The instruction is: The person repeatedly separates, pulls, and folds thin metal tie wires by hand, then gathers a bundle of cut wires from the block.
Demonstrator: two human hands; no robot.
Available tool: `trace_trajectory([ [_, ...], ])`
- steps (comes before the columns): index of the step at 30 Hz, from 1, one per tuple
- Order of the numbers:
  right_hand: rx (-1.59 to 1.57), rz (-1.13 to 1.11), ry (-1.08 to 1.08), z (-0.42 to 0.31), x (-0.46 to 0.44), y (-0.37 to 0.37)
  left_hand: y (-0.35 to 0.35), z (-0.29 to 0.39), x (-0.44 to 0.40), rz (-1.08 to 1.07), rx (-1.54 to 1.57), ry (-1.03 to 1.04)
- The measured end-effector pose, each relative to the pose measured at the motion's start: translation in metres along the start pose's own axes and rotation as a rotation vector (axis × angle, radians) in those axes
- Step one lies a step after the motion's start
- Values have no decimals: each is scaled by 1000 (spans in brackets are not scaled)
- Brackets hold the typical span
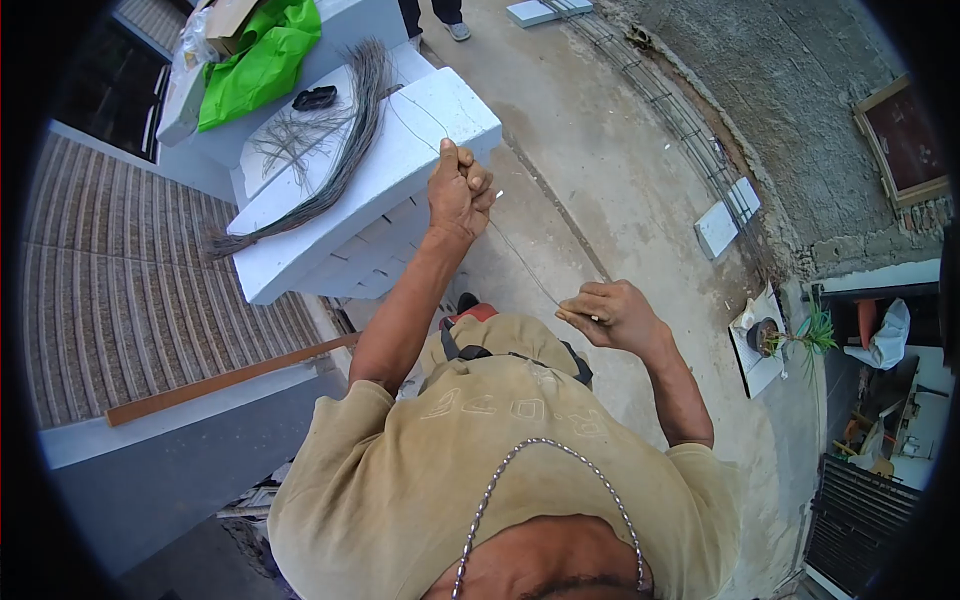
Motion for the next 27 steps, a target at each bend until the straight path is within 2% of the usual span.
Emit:
trace_trajectory([
  [3, -63, 152, 105, -3, 10, 21, 6, -10, -6, 52, 262, -25],
  [6, -12, 267, 215, 0, 20, 21, 4, -24, -2, -93, 22, -136],
  [9, 2, 152, 149, -10, 28, 10, -4, -27, 9, 27, -809, 56],
  [12, 374, 113, 128, -9, 27, -24, 9, -60, 32, -224, -1344, 374],
  [13, 392, 102, 94, -3, 28, -28, 5, -81, 37, -362, -1464, 528],
  [15, 430, 89, 40, 7, 33, -32, -12, -110, 45, -549, -1598, 532],
  [17, 392, 87, 76, 10, 38, -32, -10, -111, 64, -594, -1634, 215],
  [20, 359, 133, 57, 11, 47, -28, -5, -104, 85, -719, -1606, 103],
  [21, 350, 147, 26, 10, 46, -27, -11, -106, 84, -707, -1565, 9],
  [23, 593, 156, 32, -5, 42, -30, -25, -105, 75, -658, -1470, -161],
  [25, 834, 172, 24, -26, 36, -32, -31, -104, 68, -700, -1442, -215],
  [27, 727, -6, 58, -29, 29, -9, -33, -103, 76, -724, -1441, -290],
])
Point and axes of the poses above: each hand's wrist, its own x-axis away from the middle knuckle, its own y-axis out of the palm, z = x × y, the point moved 5 cm from there along -x, towards the middle knuckle, and after that the axes turned 14 degrees about -y, right-handed, at the moved point
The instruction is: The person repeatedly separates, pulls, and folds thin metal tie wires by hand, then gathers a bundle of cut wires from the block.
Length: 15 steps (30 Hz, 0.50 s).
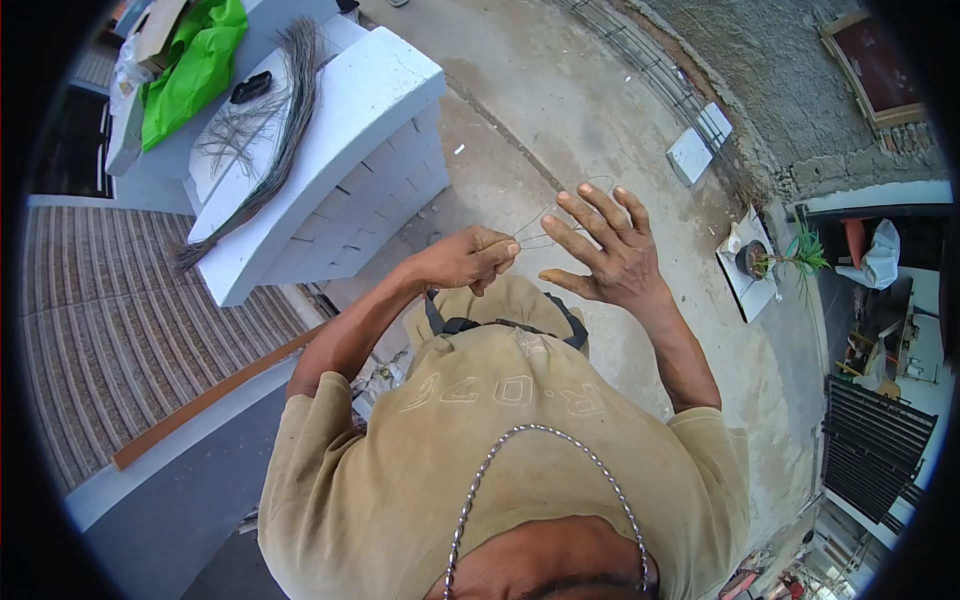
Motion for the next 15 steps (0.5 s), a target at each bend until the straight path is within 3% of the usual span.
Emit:
trace_trajectory([
  [2, -17, -131, -57, -11, -8, 13, 3, 22, 10, -51, -11, -52],
  [3, 41, -142, -115, -7, -9, 16, 2, 26, 12, 34, -115, 66],
  [5, -93, -413, -52, -2, 14, 36, 1, 31, 23, 226, -324, 286],
  [6, -155, -550, -35, -4, 21, 44, 2, 34, 29, 239, -503, 267],
  [8, -396, -188, -136, -15, 3, 20, -2, 44, 44, 271, -852, 192],
  [10, -673, -138, 9, -26, 6, 24, -13, 50, 55, 346, -1008, 395],
  [12, -1009, -309, 347, -27, -6, 20, -22, 64, 73, 426, -1146, 613],
  [15, -1628, -626, 643, -35, -1, 20, -29, 76, 98, 556, -1199, 805],
])
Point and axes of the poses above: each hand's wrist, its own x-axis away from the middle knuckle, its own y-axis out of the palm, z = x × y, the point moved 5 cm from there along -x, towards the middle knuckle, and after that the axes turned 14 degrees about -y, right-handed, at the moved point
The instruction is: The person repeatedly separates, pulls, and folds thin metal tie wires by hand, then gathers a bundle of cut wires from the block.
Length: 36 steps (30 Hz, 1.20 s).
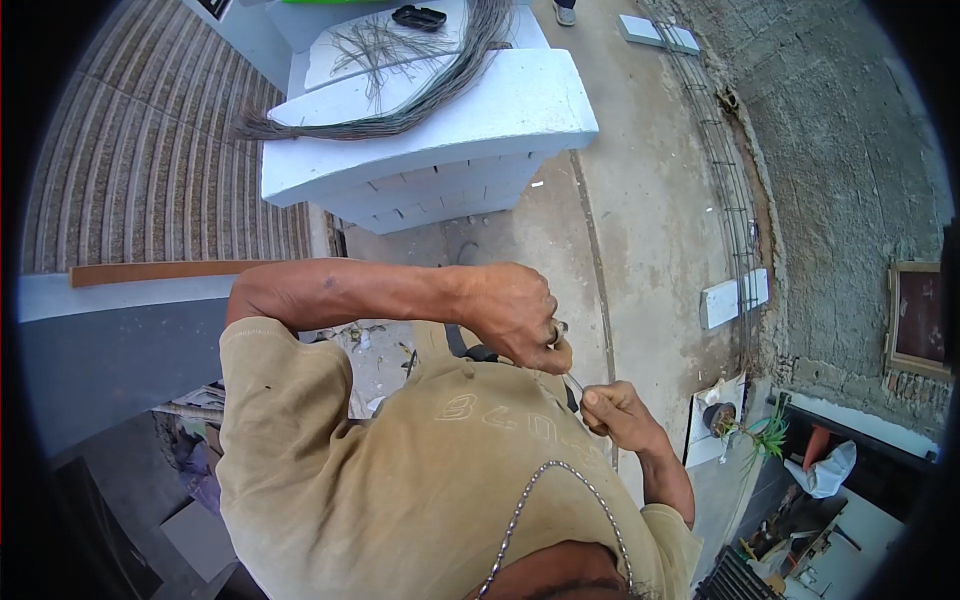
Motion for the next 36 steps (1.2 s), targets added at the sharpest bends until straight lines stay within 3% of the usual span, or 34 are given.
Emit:
trace_trajectory([
  [1, -235, -107, 144, 4, 0, 2, -5, 0, 2, 40, -18, 37],
  [4, -723, -320, 296, 6, -14, -2, -16, -16, 11, 187, -90, 41],
  [8, 25, -55, -34, -29, -68, -45, -28, -88, 50, 303, -112, -130],
  [10, 106, 226, -192, -25, -84, -87, -41, -143, 100, 442, -78, -575],
  [13, 9, 540, -288, -8, -117, -126, -55, -200, 188, 787, 144, -1485],
  [14, -53, 628, -289, -1, -128, -134, -55, -217, 212, 845, 130, -1654],
  [16, -4, 621, -303, 6, -176, -131, -45, -256, 259, 728, 18, -1888],
  [19, 382, 488, -388, -10, -270, -96, -29, -310, 293, 585, -147, -2142],
  [23, 834, 332, -633, -53, -368, -45, 19, -377, 297, 691, 347, -2011],
  [25, 937, 337, -694, -63, -399, -37, 9, -375, 265, 771, 624, -1927],
  [28, 1056, 332, -815, -61, -419, -36, -16, -355, 250, 726, 391, -1985],
  [33, 1182, 235, -961, -59, -434, -47, -8, -297, 274, 764, 44, -1759],
  [36, 1150, 173, -1058, -60, -433, -52, -5, -265, 279, 707, 3, -1667],
])
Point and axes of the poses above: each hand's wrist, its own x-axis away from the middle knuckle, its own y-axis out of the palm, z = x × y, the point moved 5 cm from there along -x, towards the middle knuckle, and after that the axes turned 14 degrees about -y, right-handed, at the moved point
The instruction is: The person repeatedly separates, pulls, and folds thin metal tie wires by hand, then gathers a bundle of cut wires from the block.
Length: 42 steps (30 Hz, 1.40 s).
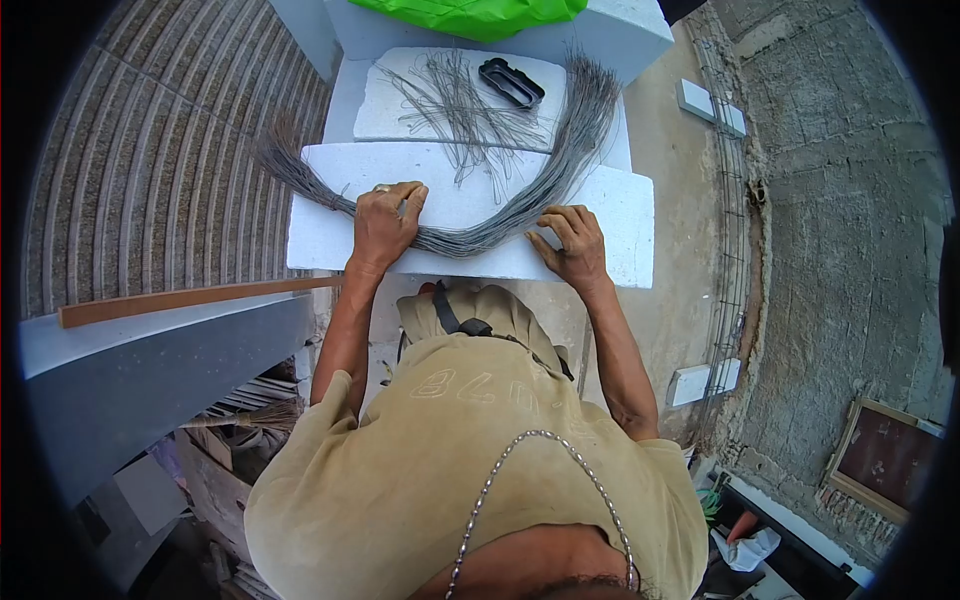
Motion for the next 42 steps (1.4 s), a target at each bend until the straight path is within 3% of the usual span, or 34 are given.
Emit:
trace_trajectory([
  [4, 7, 9, -131, 0, 2, 2, -3, -8, 10, 90, -73, 251],
  [10, 92, -37, -285, -10, -12, -9, 1, -4, 9, 126, -145, 181],
  [13, -128, -276, -75, -15, -1, -17, 1, -5, 12, 173, -101, 181],
  [16, -286, -23, -76, -28, 1, -32, 5, -14, 10, 210, -101, 248],
  [19, -313, 41, 7, -34, 13, -52, 4, -12, 12, 201, -79, 269],
  [21, -362, -162, 395, -20, 46, -83, 2, -9, 14, 220, -71, 274],
  [24, -210, 113, 283, -26, 95, -179, 4, -9, 16, 212, -75, 257],
  [28, -152, 302, 622, -70, 217, -306, 10, -14, 16, 184, -70, 247],
  [34, 79, 863, 656, -190, 330, -418, 12, -18, 20, 90, -193, 199],
  [37, 147, 1038, 626, -237, 372, -427, -1, 25, 44, 483, -188, 413],
  [39, 245, 1115, 586, -251, 389, -407, 15, 62, 76, 377, 17, 376],
  [40, 336, 1154, 611, -256, 394, -389, 27, 89, 97, 214, 193, 353],
  [42, 465, 1117, 701, -254, 406, -342, 73, 159, 165, -427, 614, 207],
])
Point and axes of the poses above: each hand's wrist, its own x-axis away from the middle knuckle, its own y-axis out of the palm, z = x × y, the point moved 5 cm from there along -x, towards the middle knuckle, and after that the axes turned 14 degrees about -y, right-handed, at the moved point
